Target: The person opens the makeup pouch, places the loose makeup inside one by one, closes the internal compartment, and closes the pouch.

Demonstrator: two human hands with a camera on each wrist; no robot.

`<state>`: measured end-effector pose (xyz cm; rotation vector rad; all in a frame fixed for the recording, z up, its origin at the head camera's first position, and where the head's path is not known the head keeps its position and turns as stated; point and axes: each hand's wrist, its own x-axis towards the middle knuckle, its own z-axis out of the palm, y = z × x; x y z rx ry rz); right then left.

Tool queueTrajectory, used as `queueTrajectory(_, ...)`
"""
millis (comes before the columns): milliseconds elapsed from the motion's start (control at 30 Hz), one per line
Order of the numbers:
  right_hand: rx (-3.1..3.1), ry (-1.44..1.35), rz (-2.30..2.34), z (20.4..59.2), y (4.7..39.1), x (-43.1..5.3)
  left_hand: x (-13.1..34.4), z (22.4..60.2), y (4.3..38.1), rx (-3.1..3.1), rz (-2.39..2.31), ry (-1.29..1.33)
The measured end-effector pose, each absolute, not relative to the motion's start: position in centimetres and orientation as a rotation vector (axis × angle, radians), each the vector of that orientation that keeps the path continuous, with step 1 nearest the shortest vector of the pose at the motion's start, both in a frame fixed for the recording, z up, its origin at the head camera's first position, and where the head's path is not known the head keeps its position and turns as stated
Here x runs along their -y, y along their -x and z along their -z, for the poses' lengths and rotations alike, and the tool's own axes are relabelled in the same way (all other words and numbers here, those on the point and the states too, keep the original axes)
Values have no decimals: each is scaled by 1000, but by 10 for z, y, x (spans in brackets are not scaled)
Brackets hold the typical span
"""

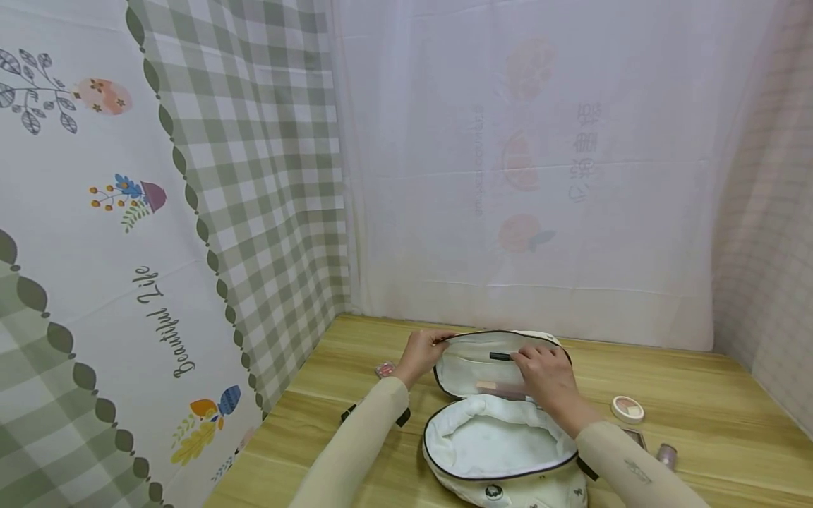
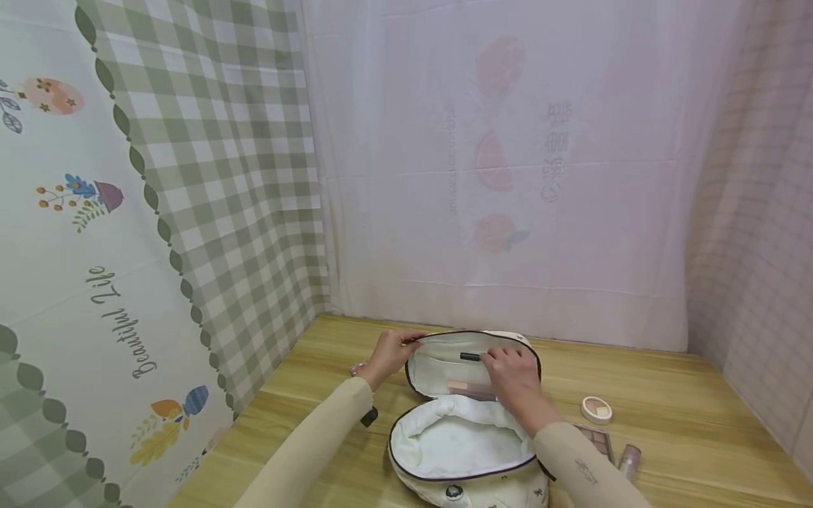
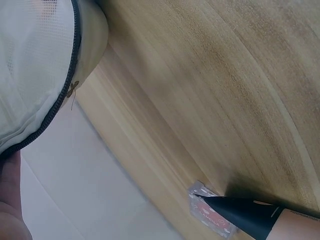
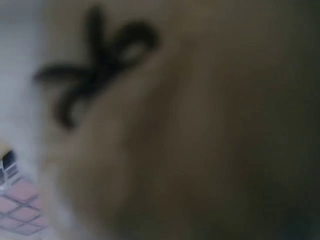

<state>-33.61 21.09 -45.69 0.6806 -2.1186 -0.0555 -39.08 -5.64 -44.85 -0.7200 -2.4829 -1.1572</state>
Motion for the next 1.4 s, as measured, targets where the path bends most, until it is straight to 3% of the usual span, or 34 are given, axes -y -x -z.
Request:
queueTrajectory(967,2073,-699,-4,461,325,-222,52,449,391,2466,1159,738)
queueTrajectory(1400,2125,-375,-223,441,313,-269,57,446,391,2481,1166,727)
